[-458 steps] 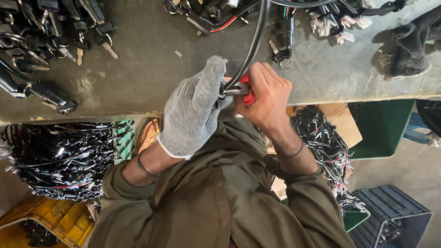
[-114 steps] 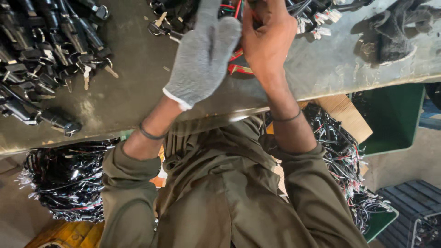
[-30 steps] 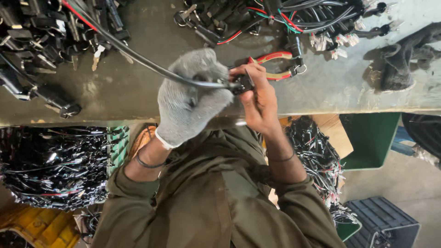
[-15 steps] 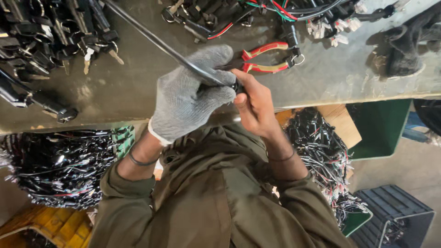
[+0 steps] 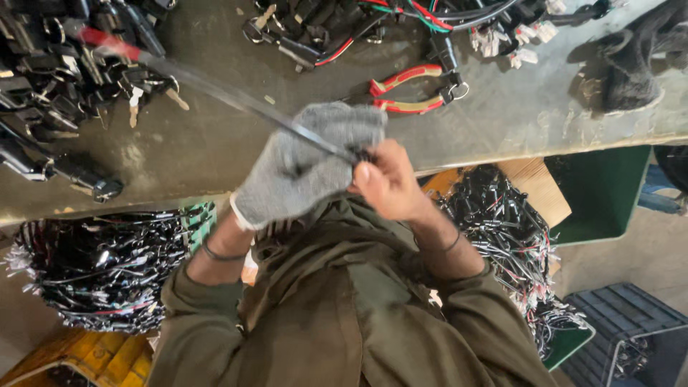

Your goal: The person repeatedly picks up black wire harnesses with exposed ends, aligns a small black plastic connector over the wires, and uses red-handled pliers to crimp the connector onto the wires. The person handles the items one at a time and places the finished units on the table.

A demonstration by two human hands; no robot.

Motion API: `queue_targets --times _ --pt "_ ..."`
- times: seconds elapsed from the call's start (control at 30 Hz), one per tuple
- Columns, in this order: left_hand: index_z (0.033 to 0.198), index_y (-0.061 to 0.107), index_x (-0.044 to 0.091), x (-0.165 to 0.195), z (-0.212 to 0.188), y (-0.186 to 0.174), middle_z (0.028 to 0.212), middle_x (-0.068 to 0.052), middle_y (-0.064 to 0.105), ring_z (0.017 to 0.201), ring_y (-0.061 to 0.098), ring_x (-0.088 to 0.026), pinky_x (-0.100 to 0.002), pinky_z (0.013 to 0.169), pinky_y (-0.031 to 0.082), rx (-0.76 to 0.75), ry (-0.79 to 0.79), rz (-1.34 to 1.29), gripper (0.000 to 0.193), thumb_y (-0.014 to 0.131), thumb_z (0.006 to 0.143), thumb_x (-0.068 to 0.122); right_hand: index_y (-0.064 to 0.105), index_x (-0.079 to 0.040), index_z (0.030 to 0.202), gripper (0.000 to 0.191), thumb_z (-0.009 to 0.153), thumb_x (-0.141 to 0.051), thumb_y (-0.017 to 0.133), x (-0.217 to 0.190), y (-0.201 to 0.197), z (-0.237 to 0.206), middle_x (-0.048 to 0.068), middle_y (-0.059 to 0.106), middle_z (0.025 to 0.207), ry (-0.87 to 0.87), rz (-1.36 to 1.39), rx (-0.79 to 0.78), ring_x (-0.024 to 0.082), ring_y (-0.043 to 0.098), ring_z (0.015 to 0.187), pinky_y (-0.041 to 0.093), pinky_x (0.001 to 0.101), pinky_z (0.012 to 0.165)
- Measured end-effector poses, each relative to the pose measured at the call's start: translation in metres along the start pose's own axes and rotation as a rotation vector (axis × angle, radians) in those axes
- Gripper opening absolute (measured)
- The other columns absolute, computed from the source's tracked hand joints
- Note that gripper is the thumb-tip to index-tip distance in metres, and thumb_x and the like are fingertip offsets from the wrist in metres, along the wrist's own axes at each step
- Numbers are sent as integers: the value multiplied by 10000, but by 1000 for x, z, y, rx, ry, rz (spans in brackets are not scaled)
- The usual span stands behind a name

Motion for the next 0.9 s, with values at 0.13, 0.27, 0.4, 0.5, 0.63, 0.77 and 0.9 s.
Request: queue_targets --times 0.13,0.27,0.4,0.5,0.63,0.77,0.9 --pt "1367 643 73 36 -18 -3 1456 -106 630 1390 564 -311 -396 1196 404 158 477 144 345 676 1038 173 646 18 1247 285 1140 -182 474 -16 0 17 41 697 1023 -146 -161 72 113 598 886 505 272 814" --pt "1328 676 67 29 -22 -8 1415 -97 665 1385 574 -303 -412 1211 421 171 428 90 349 731 994 154 658 18 1251 337 1028 -175 495 -10 5 19 31 700 1023 -92 -204 -52 71 586 791 508 247 736" --pt "1163 748 67 37 -26 -4 1283 -86 712 1330 553 -281 -416 1209 412 -76 531 -144 313 826 876 164 664 11 1192 358 988 -255 539 10 27 -7 37 689 973 48 157 -391 64 614 727 510 236 662" --pt "1084 762 65 28 -18 0 1161 -64 754 1239 617 -237 -408 1158 426 -89 509 -185 280 842 833 160 600 57 1295 452 971 -258 626 40 24 -15 57 665 985 167 293 -357 111 601 819 514 281 710" --pt "1037 750 54 5 -8 7 1083 -55 747 1130 590 -197 -361 1061 465 24 406 -352 121 782 932 106 587 67 1380 460 1030 -230 558 57 13 -16 65 668 1019 124 386 -191 123 611 822 519 278 722" --pt "1131 747 19 -6 -1 6 1178 -67 721 1310 554 -228 -370 1142 455 99 335 -452 173 741 1024 155 509 -13 1330 394 990 -208 464 55 -16 -11 72 608 1105 113 153 308 126 573 765 511 294 676" --pt "1431 554 34 10 -2 -3 1458 -66 564 1389 514 -217 -356 1203 425 209 471 -297 461 638 1086 328 406 -57 1248 290 1056 -241 522 -14 -12 18 66 486 1152 -196 -38 421 214 480 995 388 398 918"
Point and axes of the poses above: each hand's wrist, its own z-axis towards the middle knuckle, its own y-axis out of the palm, x = y × z, the point moved 10 cm from there along z, towards the middle knuckle
